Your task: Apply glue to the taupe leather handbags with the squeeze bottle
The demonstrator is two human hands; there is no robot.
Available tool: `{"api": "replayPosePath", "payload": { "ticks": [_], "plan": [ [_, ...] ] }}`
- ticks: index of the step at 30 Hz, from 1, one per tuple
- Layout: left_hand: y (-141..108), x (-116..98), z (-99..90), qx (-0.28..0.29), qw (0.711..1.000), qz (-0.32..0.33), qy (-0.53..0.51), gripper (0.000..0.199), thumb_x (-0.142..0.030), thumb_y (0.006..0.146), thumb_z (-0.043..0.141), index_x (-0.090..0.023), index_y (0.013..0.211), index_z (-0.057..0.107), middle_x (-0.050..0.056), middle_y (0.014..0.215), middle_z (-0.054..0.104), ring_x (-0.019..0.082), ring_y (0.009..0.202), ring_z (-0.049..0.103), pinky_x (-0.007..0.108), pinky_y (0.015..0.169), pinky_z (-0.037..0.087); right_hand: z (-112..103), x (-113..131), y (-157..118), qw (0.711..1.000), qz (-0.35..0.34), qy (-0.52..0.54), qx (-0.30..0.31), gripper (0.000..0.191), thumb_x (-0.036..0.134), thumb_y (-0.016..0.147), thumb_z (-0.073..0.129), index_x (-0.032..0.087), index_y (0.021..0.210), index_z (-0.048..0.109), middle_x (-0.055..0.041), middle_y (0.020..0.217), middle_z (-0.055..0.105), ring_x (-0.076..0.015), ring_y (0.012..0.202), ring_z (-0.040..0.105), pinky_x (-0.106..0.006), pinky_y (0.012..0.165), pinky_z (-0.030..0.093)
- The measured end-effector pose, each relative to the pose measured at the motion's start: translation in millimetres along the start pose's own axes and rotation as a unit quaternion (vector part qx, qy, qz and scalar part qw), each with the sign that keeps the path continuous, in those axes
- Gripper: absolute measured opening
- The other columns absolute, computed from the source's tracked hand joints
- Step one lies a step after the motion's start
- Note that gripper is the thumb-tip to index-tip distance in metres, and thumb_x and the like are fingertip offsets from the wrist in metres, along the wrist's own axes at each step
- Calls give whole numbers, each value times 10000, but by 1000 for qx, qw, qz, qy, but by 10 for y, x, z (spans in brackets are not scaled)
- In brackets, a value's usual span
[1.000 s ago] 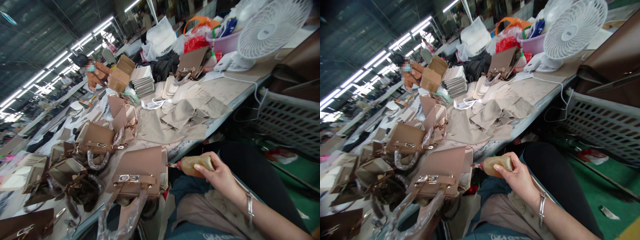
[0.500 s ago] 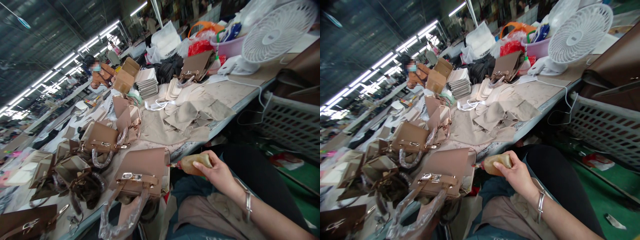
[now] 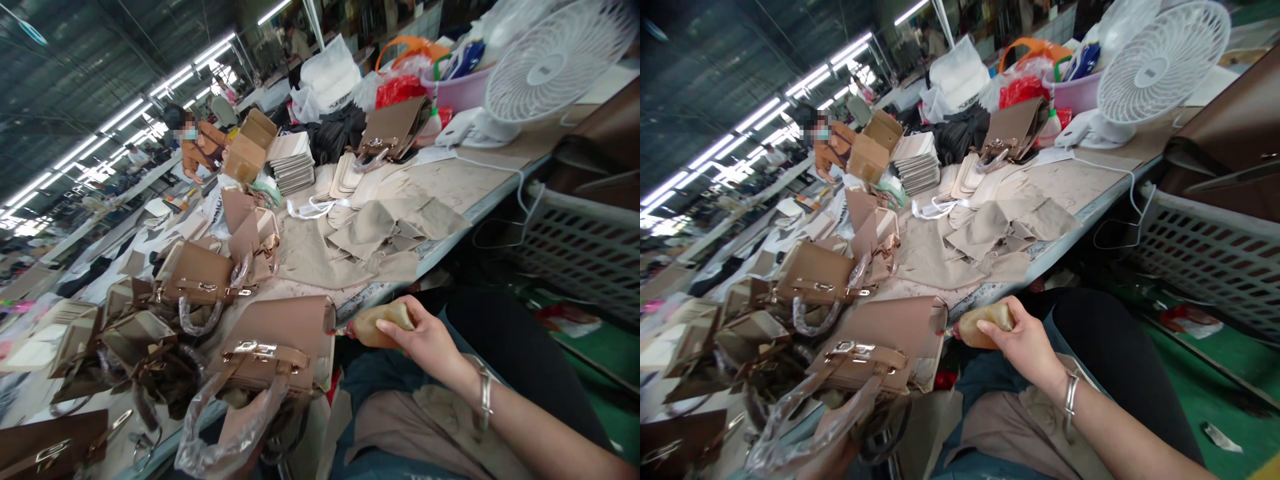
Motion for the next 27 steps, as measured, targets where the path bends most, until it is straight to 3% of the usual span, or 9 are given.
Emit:
{"api": "replayPosePath", "payload": {
  "ticks": [4, 7, 11, 18, 22, 27],
  "plan": [
    [11, -71, -45, 50, 998, 24, 2, 416, -401, 460, 875, -164, 771, 736, 114, 905, 759, 366, 1063, 632, 468, 1023, 442, 1, 7, 147, 999, -41, -18, -27, 351, 503, 742, 683, 223, 878, 519, 41, 706, 574, -125, 633, 541, -207, 573, 457],
    [15, -128, -86, 70, 996, 56, 10, 379, -433, 493, 852, -182, 758, 750, 114, 918, 759, 363, 1033, 647, 476, 994, 471, 24, -36, 48, 1000, 2, 7, 22, 364, 529, 757, 656, 227, 891, 505, 56, 683, 540, -99, 525, 487, -197, 457, 417],
    [-16, -171, -84, 54, 997, 35, 39, 340, -377, 521, 849, -190, 784, 742, 98, 920, 759, 365, 1063, 633, 485, 1008, 461, 81, -37, -120, 992, 67, 14, 104, 384, 555, 758, 633, 222, 894, 497, 65, 648, 494, -80, 424, 405, -194, 331, 329],
    [-184, -365, 62, 77, 996, 2, 35, 363, -378, 512, 858, -191, 804, 750, 67, 921, 763, 348, 1104, 614, 446, 1004, 480, 61, 97, 190, 999, -25, -21, -5, 346, 489, 744, 676, 215, 877, 512, 22, 721, 586, -136, 638, 542, -222, 557, 450],
    [-251, -475, 123, 49, 998, -11, 29, 469, -433, 417, 885, -198, 804, 761, 84, 931, 761, 362, 1107, 609, 447, 977, 501, 87, 68, 120, 999, -15, -32, 27, 335, 505, 764, 655, 222, 869, 508, 41, 679, 555, -127, 596, 517, -223, 532, 432],
    [-211, -454, 74, 70, 996, 11, 49, 390, -390, 524, 858, -166, 828, 762, 109, 992, 746, 358, 1069, 632, 471, 991, 480, 109, 33, 20, 998, -1, -21, 53, 325, 496, 764, 655, 224, 870, 512, 54, 666, 529, -108, 551, 491, -210, 488, 410]
  ]
}}
Point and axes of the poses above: each hand's wrist, its own y-axis towards the middle knuckle, its own z-axis out of the palm, x = y × z, the point moved 4 cm from there along y, towards the middle knuckle
